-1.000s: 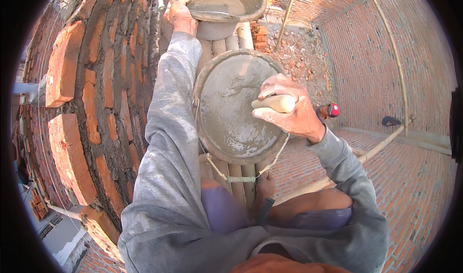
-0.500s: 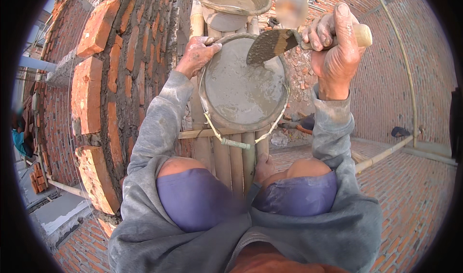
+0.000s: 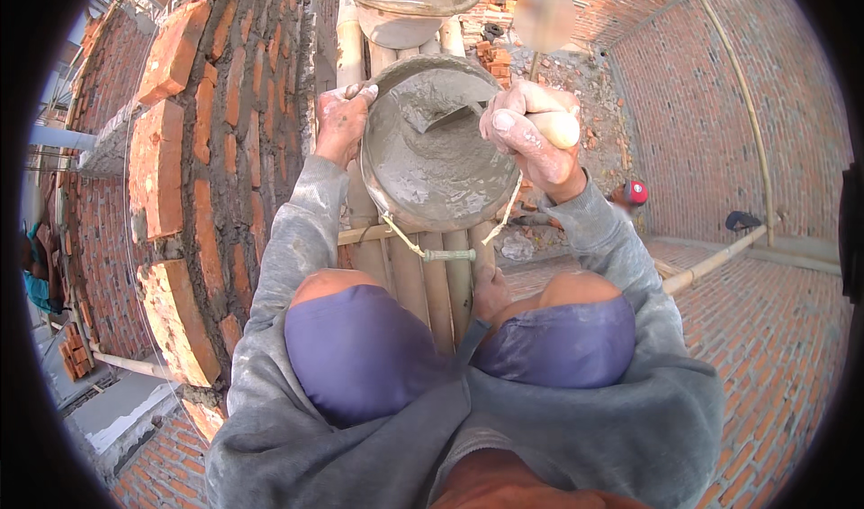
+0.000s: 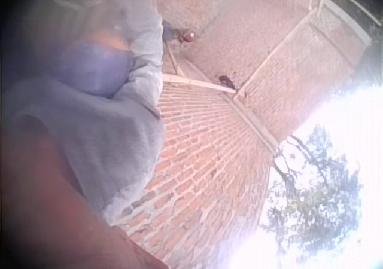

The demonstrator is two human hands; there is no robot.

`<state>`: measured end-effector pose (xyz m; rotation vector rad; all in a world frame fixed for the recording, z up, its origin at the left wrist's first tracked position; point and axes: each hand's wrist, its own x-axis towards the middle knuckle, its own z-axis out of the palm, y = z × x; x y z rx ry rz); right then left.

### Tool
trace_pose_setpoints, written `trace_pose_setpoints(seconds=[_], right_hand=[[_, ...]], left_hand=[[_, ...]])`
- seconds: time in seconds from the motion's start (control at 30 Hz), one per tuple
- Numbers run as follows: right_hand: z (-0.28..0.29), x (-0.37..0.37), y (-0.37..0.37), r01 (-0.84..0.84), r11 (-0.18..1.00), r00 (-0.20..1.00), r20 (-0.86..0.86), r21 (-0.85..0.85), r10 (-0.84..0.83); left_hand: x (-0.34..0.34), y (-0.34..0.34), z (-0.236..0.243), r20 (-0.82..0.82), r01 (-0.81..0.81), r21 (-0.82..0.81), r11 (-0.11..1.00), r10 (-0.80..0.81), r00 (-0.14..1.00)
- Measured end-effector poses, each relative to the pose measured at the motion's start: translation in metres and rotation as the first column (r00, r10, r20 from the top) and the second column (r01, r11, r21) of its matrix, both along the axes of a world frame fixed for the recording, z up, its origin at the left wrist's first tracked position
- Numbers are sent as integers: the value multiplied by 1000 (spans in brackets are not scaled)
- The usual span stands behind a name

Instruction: The person scoops mortar from a bucket using a trowel and applies it to red bricks on a bamboo scaffold. They place bricks onto the mortar, tap them into position, and scrape off excess mortar while building a brick wall.

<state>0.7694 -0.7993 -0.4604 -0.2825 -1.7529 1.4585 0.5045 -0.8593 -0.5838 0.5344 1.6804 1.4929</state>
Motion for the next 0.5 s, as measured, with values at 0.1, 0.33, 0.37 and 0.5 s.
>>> trace_pose_setpoints(seconds=[0.1,0.33,0.37,0.5], right_hand=[[45,-3,15,19,991,987,-154,-129,-39],[-23,-77,35,394,888,919,119,-236,-376],[-38,-79,29,412,896,902,212,-163,-376],[-42,-50,10,155,985,984,77,72,-160]], left_hand=[[5,-20,-2,-48,-17,-27,999,16,999],[8,-17,0,6,-63,24,998,63,998],[6,-16,0,-41,-62,21,998,63,997],[3,-19,-9,180,-34,86,996,18,984]])
